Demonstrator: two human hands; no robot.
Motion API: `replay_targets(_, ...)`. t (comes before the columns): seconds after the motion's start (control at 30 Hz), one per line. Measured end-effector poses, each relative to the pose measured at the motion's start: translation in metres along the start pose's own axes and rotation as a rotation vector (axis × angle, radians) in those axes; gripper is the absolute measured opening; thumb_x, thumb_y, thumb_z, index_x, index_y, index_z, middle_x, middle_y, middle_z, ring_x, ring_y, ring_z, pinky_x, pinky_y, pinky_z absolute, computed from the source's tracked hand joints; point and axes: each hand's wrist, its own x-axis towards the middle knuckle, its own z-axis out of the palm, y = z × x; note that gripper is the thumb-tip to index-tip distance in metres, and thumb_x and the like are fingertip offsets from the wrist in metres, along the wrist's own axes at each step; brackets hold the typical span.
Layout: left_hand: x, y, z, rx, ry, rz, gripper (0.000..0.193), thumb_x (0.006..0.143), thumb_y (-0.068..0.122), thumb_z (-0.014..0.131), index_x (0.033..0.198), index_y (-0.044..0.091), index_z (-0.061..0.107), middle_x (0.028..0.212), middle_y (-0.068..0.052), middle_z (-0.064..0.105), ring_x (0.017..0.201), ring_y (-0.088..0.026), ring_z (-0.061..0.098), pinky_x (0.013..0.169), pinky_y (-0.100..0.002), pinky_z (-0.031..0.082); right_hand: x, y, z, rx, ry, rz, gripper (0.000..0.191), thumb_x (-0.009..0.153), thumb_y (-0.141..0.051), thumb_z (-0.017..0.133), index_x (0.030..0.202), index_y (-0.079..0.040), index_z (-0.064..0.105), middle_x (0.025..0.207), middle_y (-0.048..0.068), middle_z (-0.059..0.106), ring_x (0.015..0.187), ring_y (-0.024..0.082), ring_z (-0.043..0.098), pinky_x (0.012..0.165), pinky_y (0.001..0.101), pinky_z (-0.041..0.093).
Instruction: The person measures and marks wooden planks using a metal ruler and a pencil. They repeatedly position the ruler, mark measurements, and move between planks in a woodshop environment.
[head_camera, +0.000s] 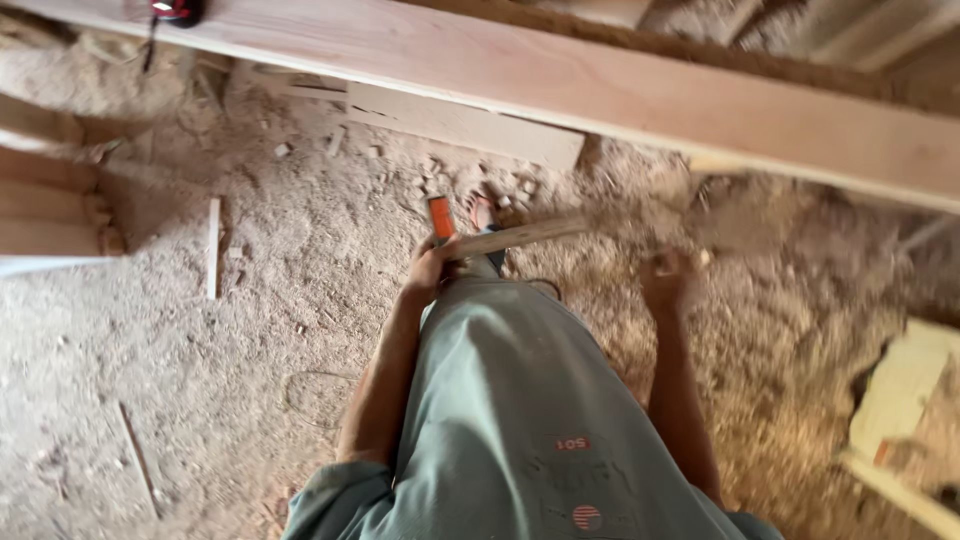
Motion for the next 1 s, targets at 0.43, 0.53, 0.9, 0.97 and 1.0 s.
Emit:
replay_targets(0.43,-0.071,-0.073,-0.086,-0.352,0.473,-0.269,0.038,0.105,0.042,0.052,0.082,0.012,0.058,0.057,-0.003,0.055,0.041,-0.014,0.046,0.036,-0.026,0.037,-0.185,0.022,0.069,0.082,-0.808,0.396,0.028,0.096,-0.029,0.063,0.108,-0.008,0.075,0.099,0.017,0.077,0.085,0.03,0.071,0.075,0.0452,0.057)
replay_targets(0.53,-0.09,-0.083,-0.098,-0.29,0.561,-0.369,0.045,0.106,0.044,0.05,0.084,0.007,0.061,0.059,-0.003,0.056,0.046,-0.013,0.047,0.041,-0.025,0.04,-0.178,0.021,0.067,0.068,-0.775,0.394,0.031,0.096,-0.033,0.062,0.109,-0.008,0.076,0.1,0.018,0.077,0.087,0.031,0.072,0.076,0.0454,0.057)
replay_targets(0.9,-0.097,-0.094,-0.088,-0.214,0.542,-0.326,0.048,0.106,0.047,0.048,0.086,0.007,0.064,0.063,-0.003,0.061,0.051,-0.013,0.054,0.044,-0.026,0.042,-0.135,-0.015,0.062,-0.019,-0.728,0.302,0.04,0.096,-0.042,0.059,0.113,-0.011,0.075,0.102,0.017,0.077,0.09,0.032,0.073,0.079,0.0453,0.056)
replay_targets(0.97,-0.094,-0.092,-0.081,-0.2,0.528,-0.316,0.047,0.106,0.046,0.049,0.086,0.007,0.065,0.064,-0.004,0.063,0.051,-0.013,0.054,0.044,-0.025,0.043,-0.133,-0.025,0.063,0.021,-0.696,0.262,0.037,0.093,-0.04,0.063,0.108,-0.009,0.075,0.099,0.016,0.075,0.089,0.031,0.071,0.077,0.0455,0.056)
replay_targets(1.0,-0.093,-0.09,-0.077,-0.195,0.516,-0.323,0.047,0.107,0.046,0.05,0.086,0.007,0.065,0.065,-0.004,0.063,0.051,-0.012,0.054,0.045,-0.024,0.043,-0.132,-0.028,0.063,0.042,-0.678,0.241,0.035,0.092,-0.039,0.065,0.106,-0.008,0.075,0.097,0.016,0.075,0.088,0.031,0.071,0.076,0.0456,0.056)
